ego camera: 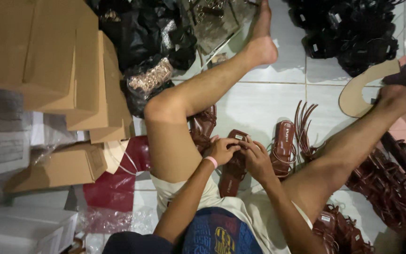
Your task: The person sits on the floor and assembles brown sandals by threading thin leather straps through the sole and upper parts. They pull the straps tight and arrange them to form a decorative pattern on the sandal surface.
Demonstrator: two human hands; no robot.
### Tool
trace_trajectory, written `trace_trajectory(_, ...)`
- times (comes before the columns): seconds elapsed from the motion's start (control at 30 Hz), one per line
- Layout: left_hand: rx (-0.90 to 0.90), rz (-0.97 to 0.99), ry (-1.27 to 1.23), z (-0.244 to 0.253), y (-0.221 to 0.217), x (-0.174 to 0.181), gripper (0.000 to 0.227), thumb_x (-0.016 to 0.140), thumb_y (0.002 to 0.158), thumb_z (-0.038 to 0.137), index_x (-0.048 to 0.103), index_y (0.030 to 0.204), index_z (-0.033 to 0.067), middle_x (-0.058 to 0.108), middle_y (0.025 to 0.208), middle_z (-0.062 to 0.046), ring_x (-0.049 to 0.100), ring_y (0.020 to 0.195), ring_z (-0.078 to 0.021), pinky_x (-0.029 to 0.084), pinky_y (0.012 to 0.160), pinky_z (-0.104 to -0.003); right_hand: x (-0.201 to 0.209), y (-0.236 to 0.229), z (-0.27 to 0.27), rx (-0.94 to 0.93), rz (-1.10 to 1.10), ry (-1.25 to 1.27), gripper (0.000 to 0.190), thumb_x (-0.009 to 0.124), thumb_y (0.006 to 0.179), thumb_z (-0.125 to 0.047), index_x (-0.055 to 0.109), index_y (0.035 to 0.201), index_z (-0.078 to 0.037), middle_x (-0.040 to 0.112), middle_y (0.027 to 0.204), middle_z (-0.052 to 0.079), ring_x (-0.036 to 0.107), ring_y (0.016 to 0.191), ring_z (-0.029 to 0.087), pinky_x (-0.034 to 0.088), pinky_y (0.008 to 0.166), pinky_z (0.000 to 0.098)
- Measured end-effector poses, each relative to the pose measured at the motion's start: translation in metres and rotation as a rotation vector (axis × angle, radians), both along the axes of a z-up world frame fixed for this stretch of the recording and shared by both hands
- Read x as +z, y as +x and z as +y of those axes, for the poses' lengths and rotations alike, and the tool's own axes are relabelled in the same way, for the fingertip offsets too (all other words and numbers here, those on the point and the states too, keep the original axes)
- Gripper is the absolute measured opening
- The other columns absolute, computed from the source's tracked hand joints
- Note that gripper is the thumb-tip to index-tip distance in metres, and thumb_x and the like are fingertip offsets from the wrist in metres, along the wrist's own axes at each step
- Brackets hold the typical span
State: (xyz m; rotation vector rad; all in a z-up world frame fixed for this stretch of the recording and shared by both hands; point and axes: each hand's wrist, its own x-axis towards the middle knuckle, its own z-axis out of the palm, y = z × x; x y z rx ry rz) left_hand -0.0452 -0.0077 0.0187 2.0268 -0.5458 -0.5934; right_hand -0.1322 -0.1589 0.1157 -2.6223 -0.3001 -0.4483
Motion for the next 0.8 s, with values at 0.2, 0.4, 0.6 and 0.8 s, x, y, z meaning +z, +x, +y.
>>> trace_trajectory(0.2,-0.02,0.058,0.057,0.004,-0.005,0.024,0.019,0.071,0.086,0.033,0.083,0.099,0.0246,0.08,0.103,-0.006,0.068,0.105,-0.027,0.035,0.108,-0.048,-0.008,-0.01,-0.012,0.083,0.113,-0.153,0.024,0.066,0.078,0.005,0.068,0.101,-0.004,0.066,0.129,0.011,0.055,0.138,0.026,0.038,0.115,0.0536)
trace_trajectory(0.4,-0.069,-0.018,0.098,0.004,0.0,0.033,0.023,0.07,0.088,0.039,0.079,0.105,0.0253,0.077,0.106,-0.006,0.062,0.113,-0.0314,0.035,0.103,-0.048,-0.012,-0.015,-0.011,-0.011,0.001,-0.153,0.023,0.068,0.083,0.002,0.07,0.105,-0.007,0.068,0.128,0.006,0.059,0.135,0.025,0.041,0.115,0.048)
trace_trajectory(0.6,-0.092,-0.104,0.094,0.004,-0.002,0.028,0.03,0.075,0.083,0.044,0.08,0.106,0.0264,0.077,0.104,-0.005,0.063,0.106,-0.0316,0.036,0.097,-0.048,-0.018,-0.018,-0.009,-0.055,-0.119,-0.124,0.017,0.069,0.088,-0.001,0.074,0.104,-0.007,0.069,0.134,0.009,0.063,0.129,0.024,0.044,0.111,0.0472)
trace_trajectory(0.8,-0.01,-0.103,0.03,-0.003,-0.008,0.019,0.022,0.072,0.086,0.039,0.082,0.099,0.0248,0.079,0.098,-0.004,0.067,0.098,-0.028,0.036,0.096,-0.048,-0.02,-0.013,-0.007,-0.135,-0.026,0.021,0.012,0.069,0.087,0.001,0.072,0.096,-0.005,0.068,0.132,0.013,0.058,0.135,0.032,0.046,0.109,0.0486)
